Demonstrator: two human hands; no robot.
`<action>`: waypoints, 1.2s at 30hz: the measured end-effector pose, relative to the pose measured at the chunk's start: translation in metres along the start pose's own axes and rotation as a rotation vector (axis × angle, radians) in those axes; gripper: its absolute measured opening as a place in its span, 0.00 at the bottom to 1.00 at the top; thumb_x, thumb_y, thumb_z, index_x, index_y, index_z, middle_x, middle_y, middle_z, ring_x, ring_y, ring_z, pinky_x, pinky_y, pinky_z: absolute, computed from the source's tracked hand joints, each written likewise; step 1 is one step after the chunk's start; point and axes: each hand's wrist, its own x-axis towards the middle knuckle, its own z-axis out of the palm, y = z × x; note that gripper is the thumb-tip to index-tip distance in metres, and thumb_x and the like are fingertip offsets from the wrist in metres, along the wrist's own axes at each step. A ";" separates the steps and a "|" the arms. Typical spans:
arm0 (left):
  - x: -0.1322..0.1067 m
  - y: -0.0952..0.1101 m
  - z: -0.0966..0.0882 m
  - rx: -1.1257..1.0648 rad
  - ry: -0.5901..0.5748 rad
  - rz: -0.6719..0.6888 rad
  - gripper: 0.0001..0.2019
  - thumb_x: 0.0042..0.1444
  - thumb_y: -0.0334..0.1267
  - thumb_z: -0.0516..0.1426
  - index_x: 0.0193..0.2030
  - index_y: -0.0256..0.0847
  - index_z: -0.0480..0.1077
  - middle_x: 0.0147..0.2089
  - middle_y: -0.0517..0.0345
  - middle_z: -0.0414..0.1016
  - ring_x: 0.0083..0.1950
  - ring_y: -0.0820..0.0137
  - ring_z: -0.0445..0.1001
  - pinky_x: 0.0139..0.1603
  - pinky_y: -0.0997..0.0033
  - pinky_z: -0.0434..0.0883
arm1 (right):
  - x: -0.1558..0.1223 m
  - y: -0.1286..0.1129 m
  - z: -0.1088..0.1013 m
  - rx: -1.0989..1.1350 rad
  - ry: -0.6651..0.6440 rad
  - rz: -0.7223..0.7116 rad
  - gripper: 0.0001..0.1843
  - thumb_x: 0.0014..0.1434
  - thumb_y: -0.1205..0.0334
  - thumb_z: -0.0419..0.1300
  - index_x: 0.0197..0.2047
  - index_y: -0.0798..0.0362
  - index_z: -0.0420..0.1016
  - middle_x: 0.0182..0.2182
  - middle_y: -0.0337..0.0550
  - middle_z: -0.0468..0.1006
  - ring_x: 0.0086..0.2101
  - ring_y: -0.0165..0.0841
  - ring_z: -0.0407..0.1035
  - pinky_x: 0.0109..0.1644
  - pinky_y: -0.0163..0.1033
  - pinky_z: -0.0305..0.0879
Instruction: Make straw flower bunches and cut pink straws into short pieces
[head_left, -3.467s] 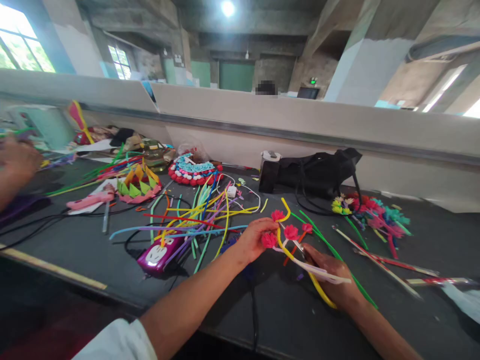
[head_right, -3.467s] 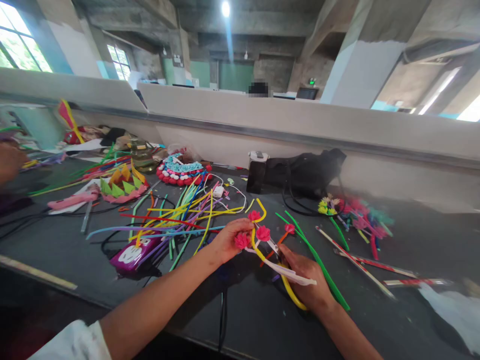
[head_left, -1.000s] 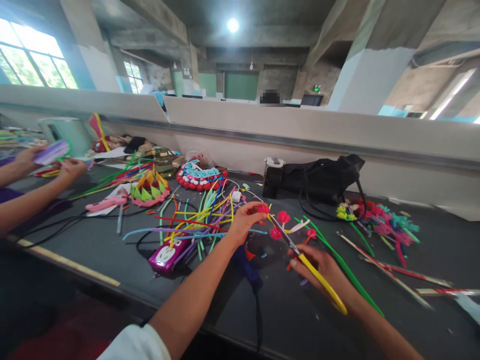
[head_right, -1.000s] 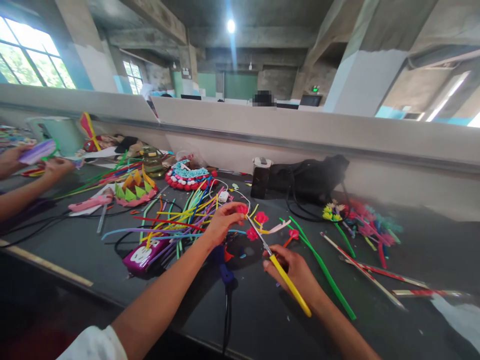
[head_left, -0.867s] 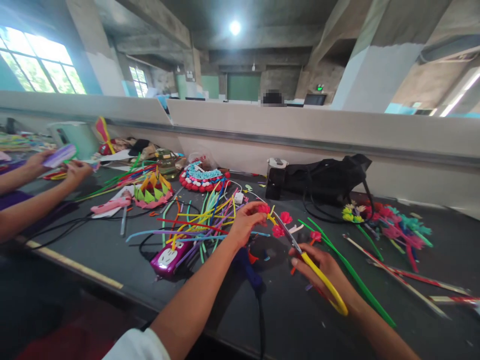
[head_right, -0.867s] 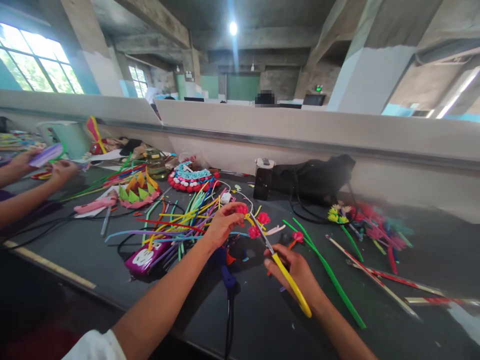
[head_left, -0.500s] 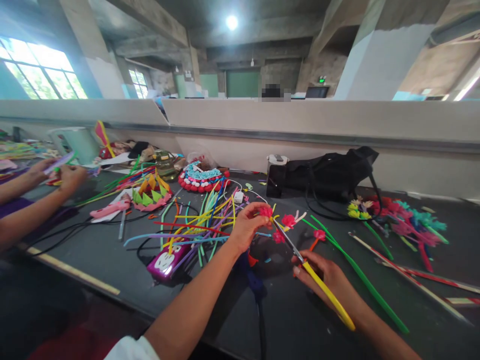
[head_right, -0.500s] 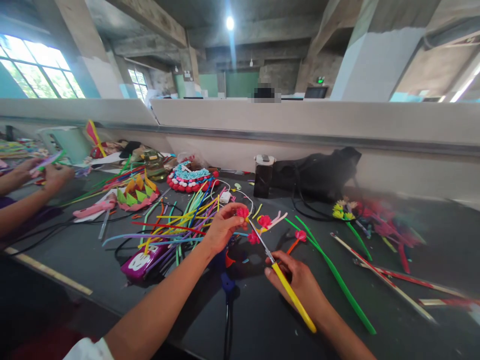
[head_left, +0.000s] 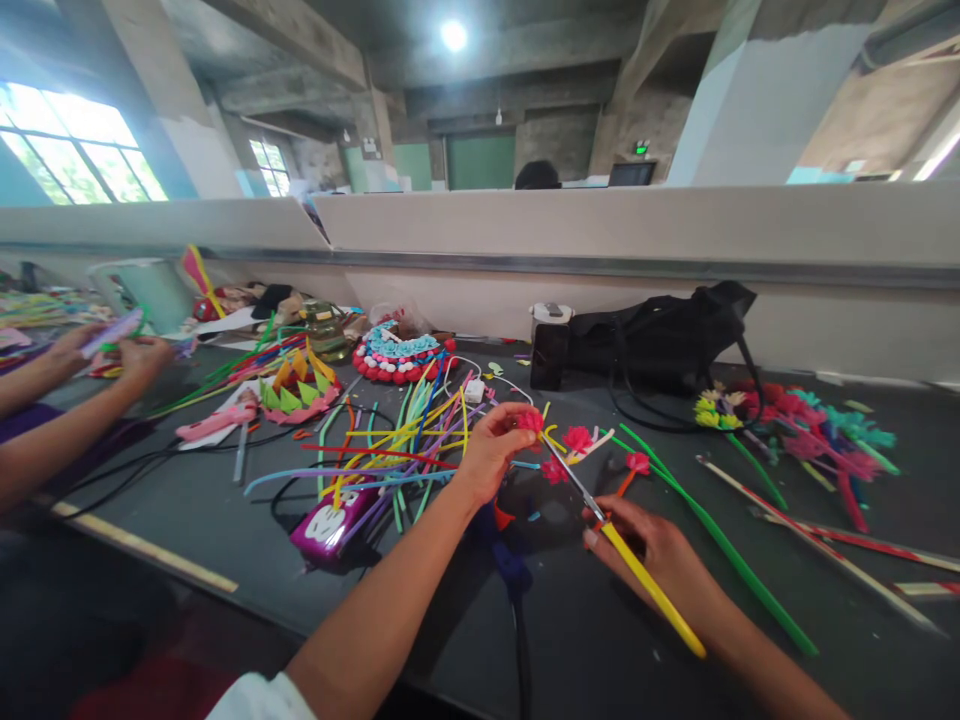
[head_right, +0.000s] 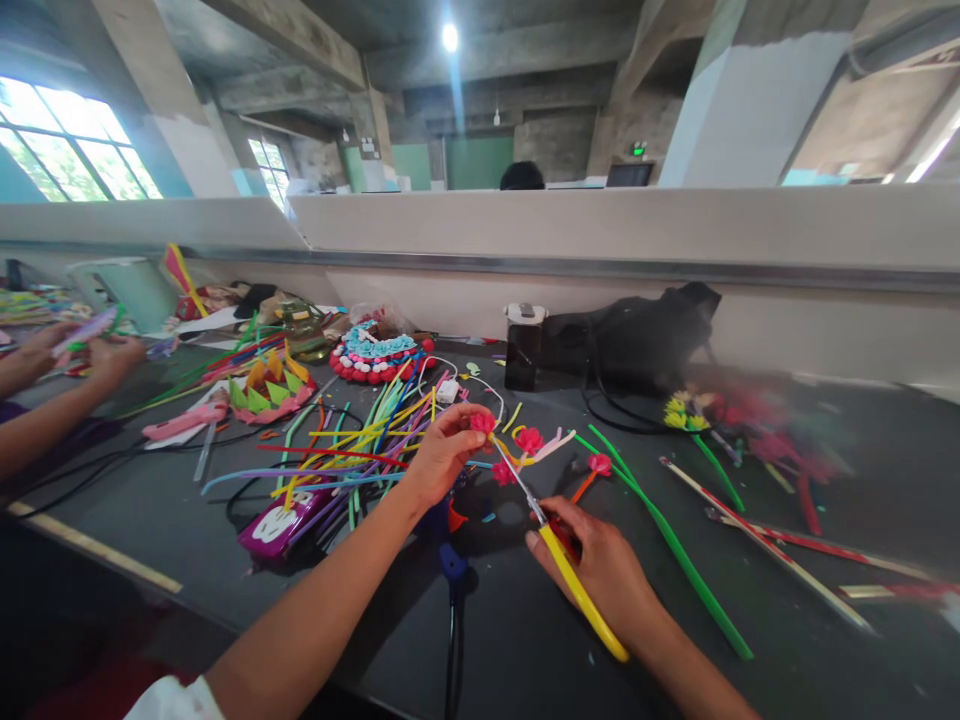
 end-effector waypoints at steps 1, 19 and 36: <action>0.000 0.000 0.000 -0.002 -0.003 -0.001 0.16 0.39 0.31 0.66 0.39 0.37 0.74 0.29 0.62 0.72 0.29 0.75 0.70 0.36 0.70 0.71 | 0.000 0.000 0.000 -0.019 0.003 0.000 0.13 0.60 0.52 0.56 0.42 0.50 0.72 0.27 0.39 0.77 0.26 0.33 0.72 0.30 0.33 0.66; 0.000 -0.002 -0.003 0.000 -0.060 -0.004 0.15 0.41 0.30 0.65 0.38 0.38 0.73 0.31 0.61 0.72 0.31 0.74 0.71 0.36 0.69 0.72 | -0.008 -0.021 -0.001 0.562 -0.135 0.214 0.19 0.59 0.46 0.58 0.38 0.55 0.72 0.17 0.31 0.60 0.16 0.23 0.52 0.19 0.29 0.51; 0.000 -0.004 0.000 0.024 -0.052 0.042 0.16 0.38 0.28 0.66 0.36 0.37 0.71 0.30 0.63 0.70 0.30 0.76 0.67 0.35 0.73 0.69 | -0.010 -0.018 0.002 0.946 -0.311 0.301 0.19 0.59 0.46 0.60 0.40 0.55 0.67 0.15 0.26 0.54 0.15 0.20 0.46 0.17 0.28 0.46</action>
